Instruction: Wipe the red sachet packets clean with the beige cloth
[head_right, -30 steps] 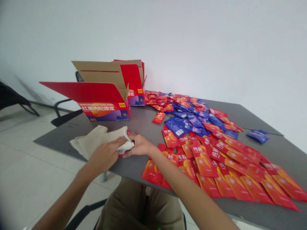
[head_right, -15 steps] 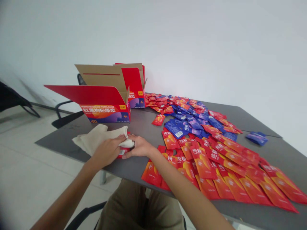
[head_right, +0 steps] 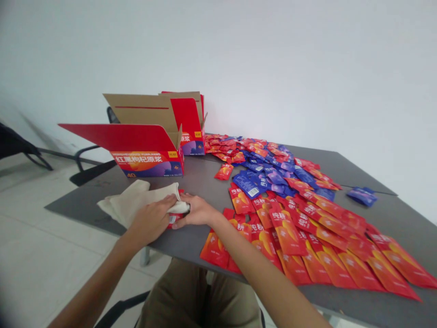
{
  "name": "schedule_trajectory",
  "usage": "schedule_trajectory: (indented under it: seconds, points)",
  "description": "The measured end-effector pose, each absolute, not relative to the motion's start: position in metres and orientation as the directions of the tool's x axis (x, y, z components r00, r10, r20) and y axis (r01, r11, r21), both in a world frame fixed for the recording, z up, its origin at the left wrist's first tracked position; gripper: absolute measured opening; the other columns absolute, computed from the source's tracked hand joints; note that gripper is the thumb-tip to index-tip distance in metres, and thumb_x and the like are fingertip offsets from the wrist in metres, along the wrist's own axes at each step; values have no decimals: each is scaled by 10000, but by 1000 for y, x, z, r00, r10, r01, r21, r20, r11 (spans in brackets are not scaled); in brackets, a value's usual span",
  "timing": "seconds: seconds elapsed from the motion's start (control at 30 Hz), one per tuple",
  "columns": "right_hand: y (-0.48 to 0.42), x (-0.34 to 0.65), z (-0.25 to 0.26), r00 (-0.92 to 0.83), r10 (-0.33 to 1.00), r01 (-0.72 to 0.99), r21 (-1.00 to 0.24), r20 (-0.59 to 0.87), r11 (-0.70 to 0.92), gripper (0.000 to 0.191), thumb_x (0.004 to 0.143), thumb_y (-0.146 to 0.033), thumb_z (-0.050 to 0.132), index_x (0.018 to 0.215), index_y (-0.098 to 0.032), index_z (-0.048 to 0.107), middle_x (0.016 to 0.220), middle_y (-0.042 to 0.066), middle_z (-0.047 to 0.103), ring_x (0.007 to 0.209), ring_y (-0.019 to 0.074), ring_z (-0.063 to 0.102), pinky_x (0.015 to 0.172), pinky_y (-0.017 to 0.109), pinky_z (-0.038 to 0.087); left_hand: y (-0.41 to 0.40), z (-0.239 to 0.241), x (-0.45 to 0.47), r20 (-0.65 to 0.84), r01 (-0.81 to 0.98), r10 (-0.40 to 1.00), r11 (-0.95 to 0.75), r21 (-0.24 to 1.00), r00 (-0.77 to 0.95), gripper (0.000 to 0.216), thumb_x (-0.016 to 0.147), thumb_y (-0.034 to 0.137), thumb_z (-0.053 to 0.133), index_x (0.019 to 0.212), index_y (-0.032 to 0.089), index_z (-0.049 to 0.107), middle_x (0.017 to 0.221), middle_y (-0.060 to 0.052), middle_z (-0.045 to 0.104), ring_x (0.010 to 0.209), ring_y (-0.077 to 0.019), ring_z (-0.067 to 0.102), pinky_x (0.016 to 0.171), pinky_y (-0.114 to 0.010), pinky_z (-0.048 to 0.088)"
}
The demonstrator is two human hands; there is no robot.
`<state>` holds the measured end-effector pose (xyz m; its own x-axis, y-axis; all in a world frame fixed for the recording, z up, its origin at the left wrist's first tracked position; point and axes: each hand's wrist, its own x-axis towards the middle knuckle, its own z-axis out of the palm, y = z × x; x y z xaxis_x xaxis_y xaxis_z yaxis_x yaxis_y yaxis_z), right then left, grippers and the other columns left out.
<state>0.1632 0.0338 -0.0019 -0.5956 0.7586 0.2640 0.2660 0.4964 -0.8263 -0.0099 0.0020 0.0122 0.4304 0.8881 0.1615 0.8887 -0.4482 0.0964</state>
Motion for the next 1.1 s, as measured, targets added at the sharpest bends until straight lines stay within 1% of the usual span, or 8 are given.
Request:
schedule_trajectory:
  seconds: [0.17,0.3,0.4,0.5,0.6,0.8,0.97,1.1]
  points:
    - [37,163,-6,-603,753,335,-772,265,540,557,491,-255,853,1017,-193,684,1125,24,671,1121,244,569,1023,355,382,-26,0,-18,179,836,838,-537,110,515,590,762,43,361,1335,103,490,1417,-95,483,1317,-196,438,1102,-337,351]
    - [36,164,-5,-611,743,290,-796,273,531,535,551,-281,832,1051,-191,668,1084,10,683,1087,226,588,1047,361,356,-4,10,-16,139,867,873,-483,121,467,559,786,60,352,1310,161,521,1386,-78,522,1233,-216,532,1056,-363,400]
    - [34,164,-2,-593,765,272,-831,253,485,566,561,-277,828,1094,-200,652,1117,10,675,1098,217,587,1047,347,360,9,15,-11,121,889,891,-449,91,438,524,790,58,346,1271,123,544,1358,-121,544,1193,-236,565,1028,-382,422]
    - [34,163,-2,-587,768,314,-802,258,509,617,514,-267,847,1099,-217,659,1189,17,649,1178,239,541,1069,361,336,-6,9,-13,141,869,870,-486,92,472,563,774,49,353,1315,87,505,1395,-124,503,1289,-213,473,1080,-354,369]
    - [36,164,-5,-595,752,321,-773,285,547,601,478,-263,859,1049,-204,682,1182,25,654,1153,248,556,1019,353,389,-22,3,-20,144,836,844,-534,127,517,599,766,43,347,1349,96,476,1426,-95,471,1328,-193,422,1111,-333,331]
    - [35,164,-3,-609,741,254,-816,283,519,620,569,-283,826,1154,-207,637,1159,13,669,1140,223,573,1077,360,329,4,14,-14,131,886,891,-450,116,435,546,791,55,354,1307,133,515,1386,-108,517,1256,-222,508,1050,-367,400]
    - [34,164,-4,-588,765,333,-782,265,527,583,510,-251,845,1067,-211,678,1146,12,670,1164,243,554,1048,355,361,-18,7,-14,160,848,854,-516,126,496,572,766,45,353,1316,91,504,1400,-120,498,1304,-208,455,1088,-357,366]
    - [35,164,-4,-599,759,346,-773,254,532,579,512,-255,844,1064,-206,676,1128,7,673,1096,227,588,1002,337,400,-20,6,-19,150,834,846,-531,147,512,583,781,59,346,1342,131,486,1414,-80,488,1300,-190,460,1089,-333,362]
